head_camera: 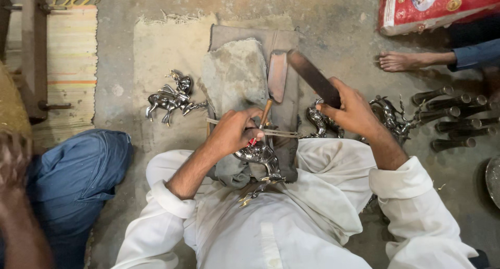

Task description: The person sits on the floor and uses a hammer and chisel to shape a small metal deer figurine. They repeatedly strike the chisel against the figurine's body and legs while holding it steady on a padded block. The person occasionally repositions the figurine to access different areas.

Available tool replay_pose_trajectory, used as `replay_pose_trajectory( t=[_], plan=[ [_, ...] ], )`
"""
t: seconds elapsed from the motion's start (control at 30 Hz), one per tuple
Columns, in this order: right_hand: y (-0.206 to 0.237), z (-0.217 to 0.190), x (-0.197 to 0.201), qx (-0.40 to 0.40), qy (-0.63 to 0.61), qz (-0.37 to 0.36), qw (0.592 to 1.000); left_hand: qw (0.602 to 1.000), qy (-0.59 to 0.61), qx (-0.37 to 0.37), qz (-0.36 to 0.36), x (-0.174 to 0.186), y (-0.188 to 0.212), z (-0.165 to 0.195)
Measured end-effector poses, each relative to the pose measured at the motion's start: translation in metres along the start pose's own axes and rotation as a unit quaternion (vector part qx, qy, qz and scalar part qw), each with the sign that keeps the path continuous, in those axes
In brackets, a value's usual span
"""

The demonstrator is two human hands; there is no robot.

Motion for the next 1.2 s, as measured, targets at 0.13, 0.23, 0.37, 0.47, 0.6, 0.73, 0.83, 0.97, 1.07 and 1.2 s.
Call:
replay_pose_trajectory(
  t=[0.13,0.23,0.37,0.47,0.6,0.73,0.83,0.97,1.07,1.2],
  plan=[
    [-0.009,-0.008,-0.001,0.025,0.021,-0.006,0.999,0.999,-0.015,0.043,0.001,-0.001,0.002,-0.007],
    [-0.013,-0.017,-0.001,0.075,0.046,-0.023,0.996,0.999,-0.019,0.046,-0.001,-0.001,0.002,-0.008],
    [-0.017,-0.027,-0.006,0.109,0.187,-0.079,0.973,0.999,-0.012,0.032,0.033,0.001,0.006,-0.006],
    [-0.022,-0.034,-0.009,0.129,0.195,-0.114,0.966,0.996,-0.004,0.084,0.039,-0.002,0.01,-0.012],
    [-0.035,-0.04,-0.009,0.125,0.284,-0.113,0.944,0.994,-0.02,0.079,0.067,-0.004,0.013,-0.011],
    [-0.043,-0.046,-0.007,0.095,0.2,-0.102,0.97,0.991,0.002,0.107,0.078,-0.007,0.018,-0.014],
    [-0.041,-0.052,-0.017,0.141,0.272,-0.139,0.942,0.989,0.006,0.122,0.082,-0.009,0.023,-0.014],
    [-0.045,-0.056,-0.013,0.132,0.21,-0.12,0.961,0.983,0.033,0.154,0.098,-0.011,0.029,-0.017],
    [-0.046,-0.054,-0.016,0.135,0.281,-0.154,0.938,0.984,-0.006,0.148,0.101,-0.014,0.031,-0.015],
    [-0.051,-0.055,-0.004,0.103,0.202,-0.084,0.97,0.976,0.04,0.192,0.097,-0.018,0.039,-0.019]
  ],
)
Point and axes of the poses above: each hand's wrist, its own y-axis away from the middle knuckle, its own x-axis out of the back of the hand, z = x × y, the point moved 6 cm from there along -y, towards the middle knuckle, and after that the axes turned 1 degree about z, right-handed, at the moved point
